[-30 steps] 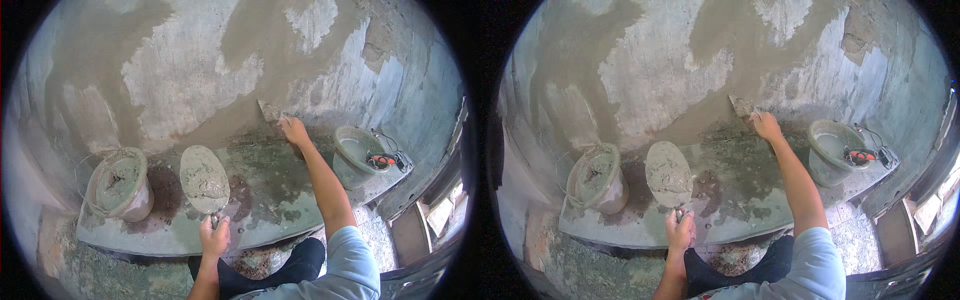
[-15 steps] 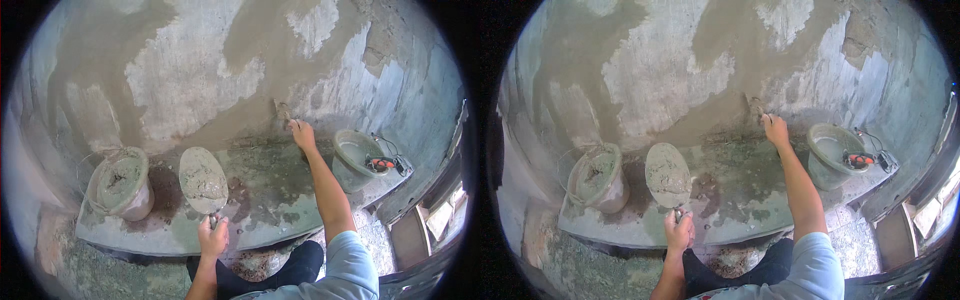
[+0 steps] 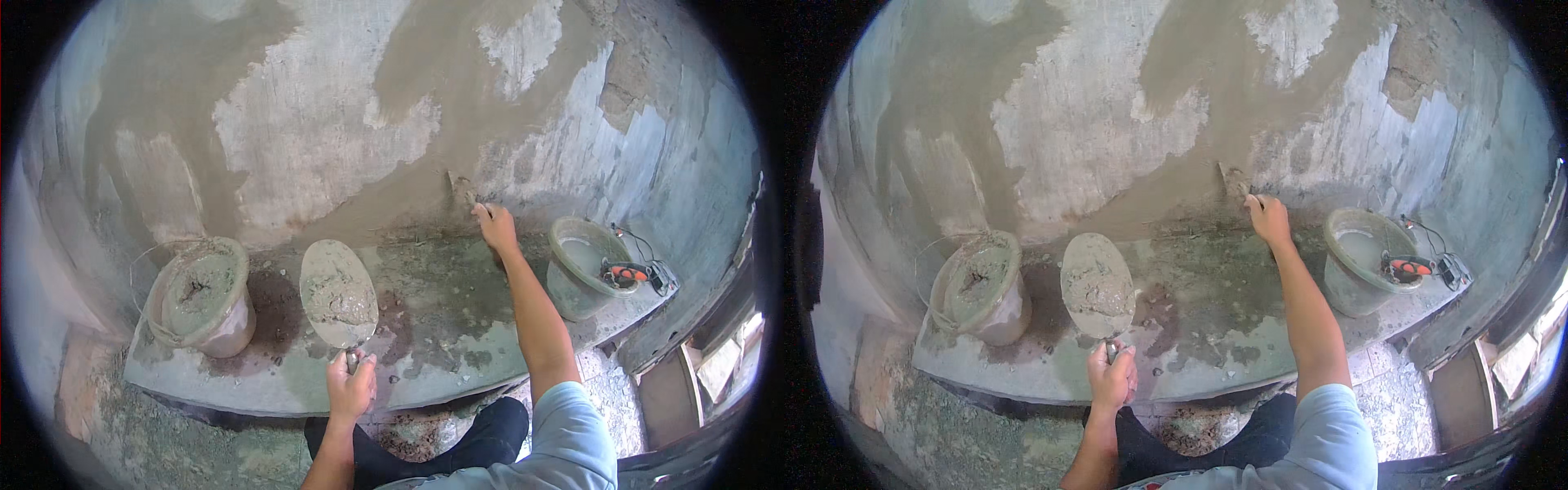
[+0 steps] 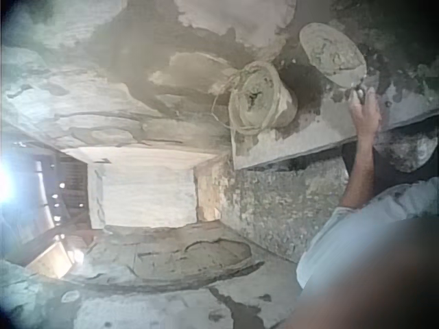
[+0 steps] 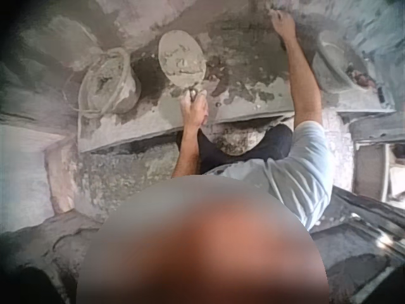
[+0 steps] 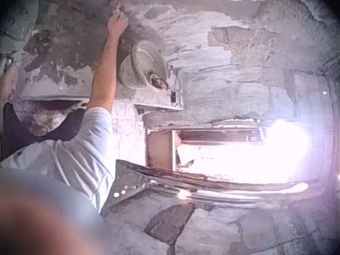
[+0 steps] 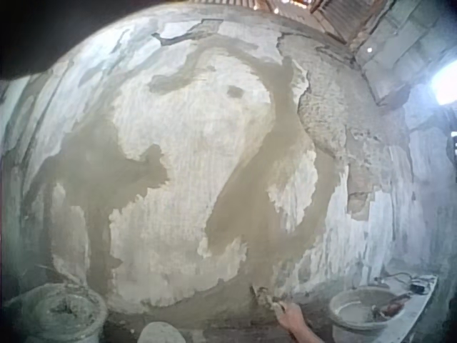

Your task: The person applies cement mixture to an unfinished wall using a trowel.

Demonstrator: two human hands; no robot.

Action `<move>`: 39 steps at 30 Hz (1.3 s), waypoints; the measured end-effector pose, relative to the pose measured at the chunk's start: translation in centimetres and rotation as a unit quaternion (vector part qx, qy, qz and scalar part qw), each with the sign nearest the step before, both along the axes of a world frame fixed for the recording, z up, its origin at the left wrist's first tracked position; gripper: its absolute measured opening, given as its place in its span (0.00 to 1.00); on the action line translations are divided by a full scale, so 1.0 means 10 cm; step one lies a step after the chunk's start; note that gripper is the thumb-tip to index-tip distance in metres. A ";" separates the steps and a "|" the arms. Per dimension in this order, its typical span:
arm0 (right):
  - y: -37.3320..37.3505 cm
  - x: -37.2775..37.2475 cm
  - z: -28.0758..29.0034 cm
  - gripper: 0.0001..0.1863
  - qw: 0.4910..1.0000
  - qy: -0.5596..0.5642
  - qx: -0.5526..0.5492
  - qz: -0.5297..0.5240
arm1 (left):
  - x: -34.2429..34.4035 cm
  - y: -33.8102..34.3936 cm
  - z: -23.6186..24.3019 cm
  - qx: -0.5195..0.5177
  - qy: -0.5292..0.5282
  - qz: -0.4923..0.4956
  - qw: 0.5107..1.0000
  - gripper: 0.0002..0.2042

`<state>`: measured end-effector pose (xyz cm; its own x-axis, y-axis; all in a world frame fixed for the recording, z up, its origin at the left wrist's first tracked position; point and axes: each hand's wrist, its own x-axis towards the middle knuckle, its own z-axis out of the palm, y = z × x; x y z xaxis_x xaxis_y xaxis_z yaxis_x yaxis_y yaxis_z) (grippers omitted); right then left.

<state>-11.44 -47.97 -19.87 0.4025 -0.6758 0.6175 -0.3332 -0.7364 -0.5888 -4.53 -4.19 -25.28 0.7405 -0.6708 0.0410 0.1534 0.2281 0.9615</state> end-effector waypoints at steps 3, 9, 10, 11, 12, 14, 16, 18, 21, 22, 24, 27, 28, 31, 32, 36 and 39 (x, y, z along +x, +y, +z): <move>0.12 0.04 0.25 0.21 0.998 -0.033 0.045 0.024 | -0.01 0.01 0.03 0.003 -0.010 0.001 1.000 0.07; 0.01 0.35 0.31 0.21 0.999 -0.018 -0.004 0.030 | -0.03 -0.05 -0.02 -0.001 0.001 0.014 1.000 0.07; 0.03 0.38 0.25 0.21 0.999 -0.001 -0.020 0.033 | -0.04 -0.05 -0.01 0.000 -0.003 0.014 1.000 0.07; 0.04 0.37 0.19 0.21 0.999 -0.004 -0.020 0.033 | -0.06 -0.06 -0.01 0.000 0.002 0.015 1.000 0.07; 0.07 0.35 0.12 0.21 0.999 0.042 -0.004 0.021 | -0.06 -0.07 0.00 -0.001 0.008 0.016 1.000 0.07; 0.23 0.34 0.03 0.21 0.996 0.091 0.015 0.018 | -0.05 -0.01 0.02 0.004 0.006 0.019 1.000 0.07; 0.29 0.26 0.01 0.20 0.990 0.136 -0.010 0.023 | -0.04 0.01 0.03 0.005 0.008 0.020 1.000 0.07; 0.21 0.22 0.06 0.20 0.995 0.080 0.010 0.054 | -0.04 0.00 0.02 -0.007 0.006 0.011 1.000 0.07; 0.07 0.22 0.27 0.20 0.991 -0.060 0.092 0.075 | -0.02 0.01 0.01 -0.003 0.003 0.009 1.000 0.07; 0.01 0.23 0.28 0.20 0.990 -0.055 0.094 0.084 | -0.02 0.01 -0.01 -0.002 0.007 0.019 1.000 0.07; -0.12 0.30 0.29 0.20 0.993 -0.079 0.040 0.071 | -0.01 0.00 -0.04 0.010 -0.015 0.021 1.000 0.06; -0.10 0.37 -0.06 0.21 0.989 0.045 -0.127 0.060 | -0.03 -0.02 -0.01 0.003 0.004 0.017 1.000 0.06; 0.00 0.40 -0.14 0.21 0.988 0.100 -0.090 0.073 | -0.03 0.03 0.04 0.019 0.009 0.016 1.000 0.06; 0.18 0.25 -0.20 0.21 0.980 0.087 0.086 0.159 | 0.00 0.02 0.02 0.030 -0.031 0.002 0.999 0.07; 0.26 0.24 -0.14 0.21 0.978 0.091 0.087 0.168 | 0.02 0.01 0.01 0.031 -0.028 0.011 0.999 0.07; 0.54 0.17 0.28 0.23 0.940 -0.019 0.275 0.199 | -0.01 0.02 0.08 0.042 0.017 0.003 0.999 0.07; 0.66 0.22 0.67 0.23 0.934 -0.002 0.294 0.205 | 0.02 0.11 -0.10 0.103 -0.028 0.039 0.994 0.09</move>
